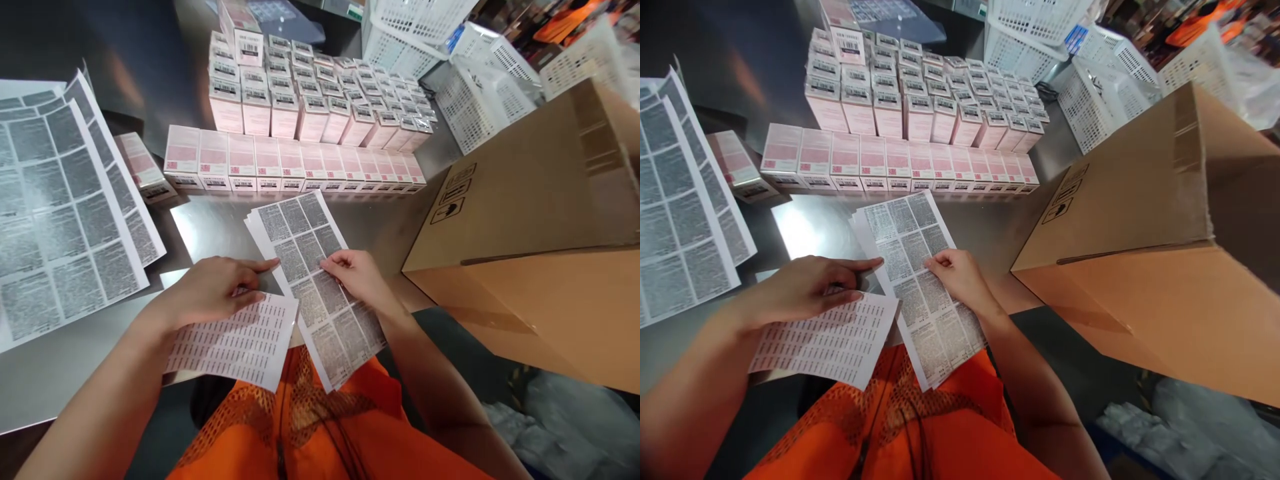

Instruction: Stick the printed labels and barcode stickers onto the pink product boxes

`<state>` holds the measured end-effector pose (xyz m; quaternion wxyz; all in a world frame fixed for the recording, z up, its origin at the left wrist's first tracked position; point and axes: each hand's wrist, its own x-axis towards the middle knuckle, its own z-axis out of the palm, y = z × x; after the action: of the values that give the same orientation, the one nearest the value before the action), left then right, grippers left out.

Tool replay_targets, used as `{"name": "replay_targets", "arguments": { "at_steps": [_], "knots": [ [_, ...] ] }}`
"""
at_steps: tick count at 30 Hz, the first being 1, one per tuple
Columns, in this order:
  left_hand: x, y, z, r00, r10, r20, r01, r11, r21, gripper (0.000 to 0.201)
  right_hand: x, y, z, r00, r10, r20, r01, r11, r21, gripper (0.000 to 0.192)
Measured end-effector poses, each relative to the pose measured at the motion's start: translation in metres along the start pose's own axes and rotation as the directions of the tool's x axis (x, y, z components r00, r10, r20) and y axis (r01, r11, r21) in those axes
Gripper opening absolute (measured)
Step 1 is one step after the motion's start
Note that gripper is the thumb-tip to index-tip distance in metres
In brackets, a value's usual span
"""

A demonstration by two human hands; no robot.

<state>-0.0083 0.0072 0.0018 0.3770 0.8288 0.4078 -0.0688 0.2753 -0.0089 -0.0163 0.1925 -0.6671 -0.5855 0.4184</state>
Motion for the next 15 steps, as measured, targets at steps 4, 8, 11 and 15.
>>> {"name": "replay_targets", "arguments": {
  "at_steps": [4, 8, 11, 15],
  "knots": [
    [0.001, 0.0, 0.0, 1.0, -0.012, 0.009, 0.012, 1.0, -0.001, 0.041, 0.002, -0.002, -0.001, 0.999, -0.033, 0.009, 0.034, 0.994, -0.107, 0.03],
    [0.001, 0.0, 0.0, 1.0, -0.004, -0.004, 0.004, 1.0, -0.006, 0.041, 0.002, -0.005, -0.004, 0.998, -0.039, 0.048, 0.046, 0.988, -0.15, 0.029],
    [0.001, -0.001, 0.001, 1.0, 0.011, -0.01, -0.011, 1.0, -0.014, 0.041, 0.002, -0.008, -0.004, 0.998, -0.036, 0.057, 0.047, 0.98, -0.194, 0.027],
    [0.0, -0.002, 0.001, 1.0, 0.018, -0.011, -0.018, 1.0, -0.018, 0.039, 0.002, -0.011, -0.002, 0.999, -0.032, 0.035, 0.04, 0.968, -0.247, 0.021]
  ]
}}
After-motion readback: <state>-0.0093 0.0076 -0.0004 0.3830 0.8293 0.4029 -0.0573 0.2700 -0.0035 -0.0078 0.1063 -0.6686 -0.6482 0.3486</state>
